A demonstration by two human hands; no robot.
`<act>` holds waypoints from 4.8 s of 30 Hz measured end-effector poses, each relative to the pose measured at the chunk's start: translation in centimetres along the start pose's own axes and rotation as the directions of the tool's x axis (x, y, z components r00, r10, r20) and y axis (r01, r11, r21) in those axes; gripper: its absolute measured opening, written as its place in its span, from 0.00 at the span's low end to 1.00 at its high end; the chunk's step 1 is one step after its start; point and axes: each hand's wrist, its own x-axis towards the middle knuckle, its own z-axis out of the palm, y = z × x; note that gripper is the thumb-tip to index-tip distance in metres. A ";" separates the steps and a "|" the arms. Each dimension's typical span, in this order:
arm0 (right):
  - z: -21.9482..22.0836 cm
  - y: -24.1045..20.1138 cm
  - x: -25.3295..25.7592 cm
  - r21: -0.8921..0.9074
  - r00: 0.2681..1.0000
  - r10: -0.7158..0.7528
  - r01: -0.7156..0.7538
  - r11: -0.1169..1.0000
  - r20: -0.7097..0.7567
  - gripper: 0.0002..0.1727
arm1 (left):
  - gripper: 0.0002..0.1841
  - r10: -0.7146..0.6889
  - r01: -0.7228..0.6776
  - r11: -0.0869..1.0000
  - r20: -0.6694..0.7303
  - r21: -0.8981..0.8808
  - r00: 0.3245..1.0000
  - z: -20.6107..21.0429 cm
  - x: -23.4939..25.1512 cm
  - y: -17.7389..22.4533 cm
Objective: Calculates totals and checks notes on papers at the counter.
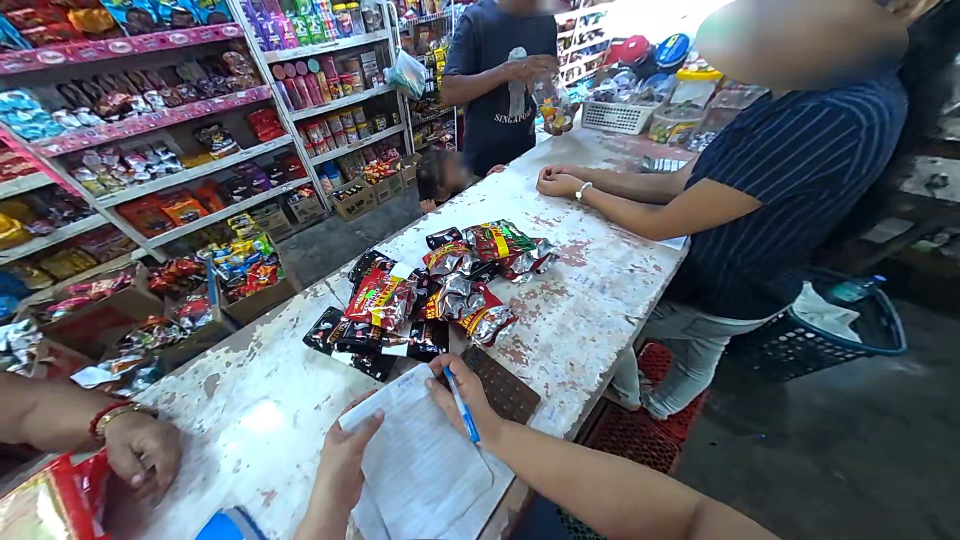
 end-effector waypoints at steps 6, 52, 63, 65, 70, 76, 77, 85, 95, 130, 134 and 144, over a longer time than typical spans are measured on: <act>0.1 0.2 0.0 0.037 1.000 -0.017 0.017 0.999 0.004 0.15 | 0.16 0.015 -0.013 1.000 -0.055 0.025 0.998 0.3 -0.3 0.1; -2.2 -4.9 -0.4 -0.085 0.820 -0.535 0.559 0.824 0.204 0.07 | 0.20 0.091 -0.130 0.959 -0.160 -0.253 0.983 -0.4 0.7 -0.5; -4.0 -6.0 -6.3 -0.445 0.590 0.084 0.499 0.744 0.803 0.19 | 0.49 -0.224 0.232 0.972 0.138 -0.047 0.965 0.2 0.3 0.5; -3.9 -5.7 -6.4 -0.429 0.579 0.132 0.412 0.803 0.804 0.29 | 0.32 -0.177 0.180 0.984 0.146 -0.010 0.973 0.1 0.2 0.3; -6.1 -5.3 -6.2 -0.481 0.773 0.048 0.344 0.807 0.632 0.28 | 0.31 -0.127 0.107 0.985 0.158 0.134 0.979 -0.2 0.3 -0.3; -11.6 -2.9 -4.6 -0.792 0.926 0.231 0.104 0.601 0.297 0.40 | 0.37 -0.107 0.056 0.965 0.192 0.255 0.975 -0.3 0.7 -0.7; -12.1 -2.8 -4.7 -0.807 0.919 0.271 0.079 0.585 0.287 0.42 | 0.38 -0.104 0.046 0.963 0.209 0.266 0.972 -0.3 0.7 -0.7; -10.6 -3.1 -5.4 -0.865 0.928 0.261 0.111 0.489 0.266 0.39 | 0.19 0.043 -0.159 0.891 0.271 0.425 0.962 -0.2 0.5 -1.0; -8.8 -0.6 -4.3 -0.743 0.880 0.038 0.377 0.553 0.474 0.21 | 0.18 0.064 -0.241 0.786 0.312 0.570 0.948 -0.4 0.6 -1.2; -14.4 -1.4 -6.4 -0.692 0.934 -0.178 0.350 0.631 0.310 0.15 | 0.13 0.078 -0.333 0.704 0.398 0.627 0.914 -0.8 0.8 -1.6; -15.8 -1.7 -7.3 -0.719 0.942 -0.125 0.319 0.617 0.310 0.16 | 0.13 0.071 -0.345 0.681 0.411 0.646 0.909 -0.7 0.9 -1.7; -16.0 -1.4 -8.3 -0.757 0.940 -0.148 0.335 0.562 0.306 0.15 | 0.15 0.083 -0.380 0.647 0.434 0.661 0.897 -0.6 0.7 -1.7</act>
